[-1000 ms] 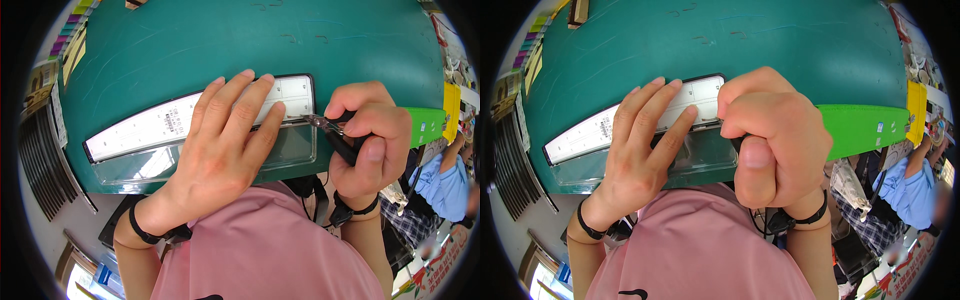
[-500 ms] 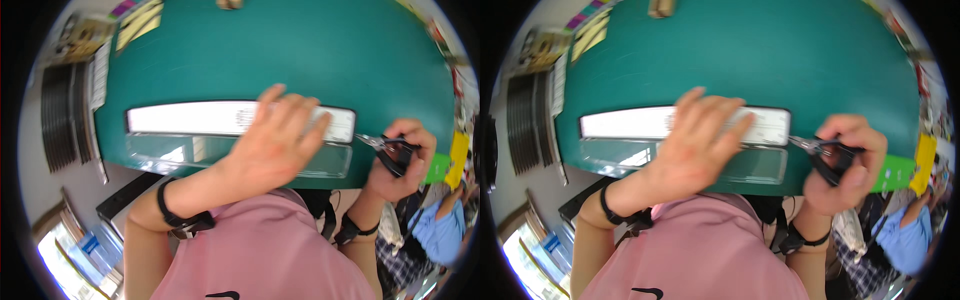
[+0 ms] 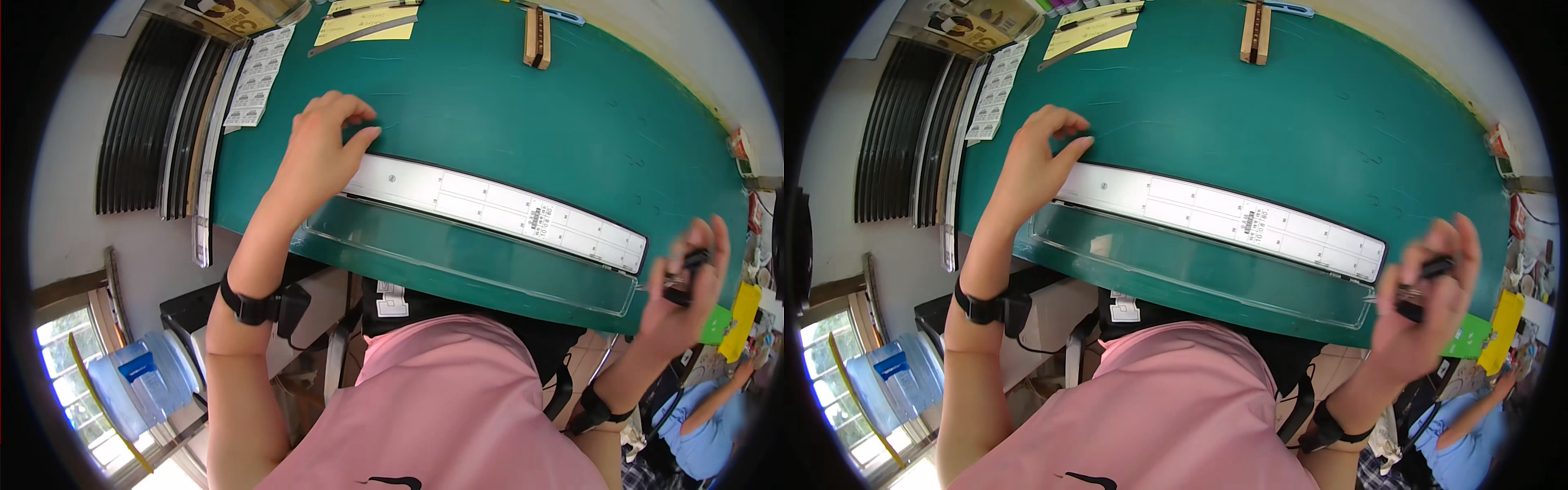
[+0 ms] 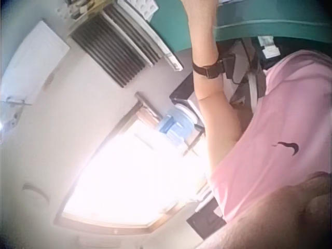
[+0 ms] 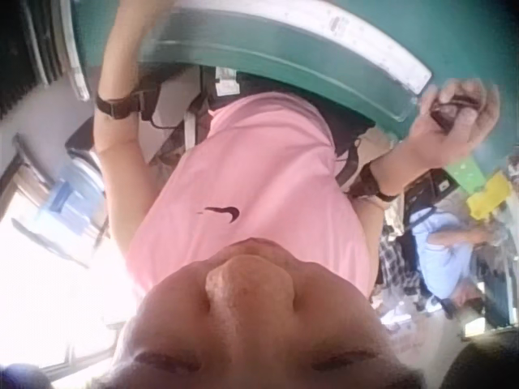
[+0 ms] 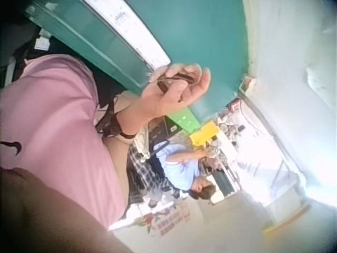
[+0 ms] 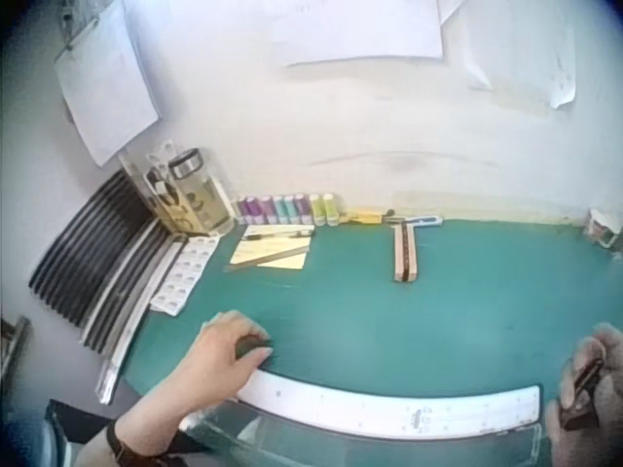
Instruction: The recorder is assembling an LED light fixture on a workbench, using wire cutters to trim wires and components.
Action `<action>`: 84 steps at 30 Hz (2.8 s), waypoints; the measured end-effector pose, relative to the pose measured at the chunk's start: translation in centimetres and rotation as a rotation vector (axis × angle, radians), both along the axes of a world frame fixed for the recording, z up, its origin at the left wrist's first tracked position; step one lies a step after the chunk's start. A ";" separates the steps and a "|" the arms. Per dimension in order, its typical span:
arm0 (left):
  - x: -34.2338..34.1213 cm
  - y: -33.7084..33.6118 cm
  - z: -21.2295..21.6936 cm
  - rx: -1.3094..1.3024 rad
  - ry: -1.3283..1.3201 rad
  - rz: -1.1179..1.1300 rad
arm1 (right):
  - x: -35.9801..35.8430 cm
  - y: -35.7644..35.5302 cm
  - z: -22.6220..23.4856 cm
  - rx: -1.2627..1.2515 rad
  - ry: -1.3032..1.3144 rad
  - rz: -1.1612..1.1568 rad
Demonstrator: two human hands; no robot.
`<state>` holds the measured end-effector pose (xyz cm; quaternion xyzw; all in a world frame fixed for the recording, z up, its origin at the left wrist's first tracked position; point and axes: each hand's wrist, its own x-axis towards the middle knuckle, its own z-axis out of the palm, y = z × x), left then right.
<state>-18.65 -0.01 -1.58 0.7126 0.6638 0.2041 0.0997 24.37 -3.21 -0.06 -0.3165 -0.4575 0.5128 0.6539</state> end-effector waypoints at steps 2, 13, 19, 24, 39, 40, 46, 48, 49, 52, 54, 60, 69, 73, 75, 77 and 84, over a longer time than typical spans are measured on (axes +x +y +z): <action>-0.5 1.1 -0.9 -0.076 -0.077 -0.029 | -4.6 0.0 0.1 -0.084 -0.123 0.112; -2.6 -2.2 2.6 -0.142 -0.210 -0.184 | -20.7 3.6 4.0 0.144 -1.005 0.255; -6.3 -3.6 3.2 -0.453 -0.561 -0.127 | -25.8 6.2 1.2 0.237 -1.191 0.570; -7.8 -7.5 2.3 -0.361 -0.655 -0.005 | -27.2 4.3 1.1 0.229 -1.225 0.495; -6.1 -10.4 -3.5 0.234 -0.175 0.045 | -29.9 3.2 -0.1 0.256 -1.392 0.430; -6.1 -10.4 -3.5 0.233 -0.175 0.045 | -29.9 3.3 -0.1 0.281 -1.401 0.427; -6.0 -10.5 -3.5 0.233 -0.178 0.059 | -30.2 3.6 0.4 0.214 -1.440 0.459; -6.1 -10.5 -3.4 0.234 -0.160 0.042 | -30.1 3.9 0.6 0.193 -1.458 0.481; -6.1 -10.6 -3.3 0.235 -0.159 0.039 | -30.0 4.1 0.8 0.174 -1.476 0.504; -5.8 -10.7 -3.0 0.201 -0.175 0.055 | -29.1 4.8 1.2 0.119 -1.433 0.572; -5.3 -10.8 -2.4 0.129 -0.073 0.054 | -27.8 5.1 1.4 0.111 -1.436 0.562; -3.3 -9.5 -1.3 0.093 0.175 -0.075 | -21.9 5.5 1.6 0.059 -1.406 0.457; -3.3 -9.6 0.0 0.066 0.173 0.002 | -6.1 4.3 4.0 -0.250 -0.698 -0.010; 0.9 -7.8 3.3 0.001 -0.261 -0.008 | 1.3 1.8 4.8 -0.189 -0.730 -0.201; 5.6 -4.3 4.1 0.003 -0.262 -0.221 | 4.8 1.3 4.5 -0.068 -0.777 -0.174; 11.0 -0.8 3.8 -0.012 -0.163 -0.404 | 4.4 2.0 3.0 -0.114 -0.776 -0.230; 20.3 3.3 -0.6 0.066 0.187 -0.570 | 4.1 3.6 -3.2 0.122 -0.354 -0.210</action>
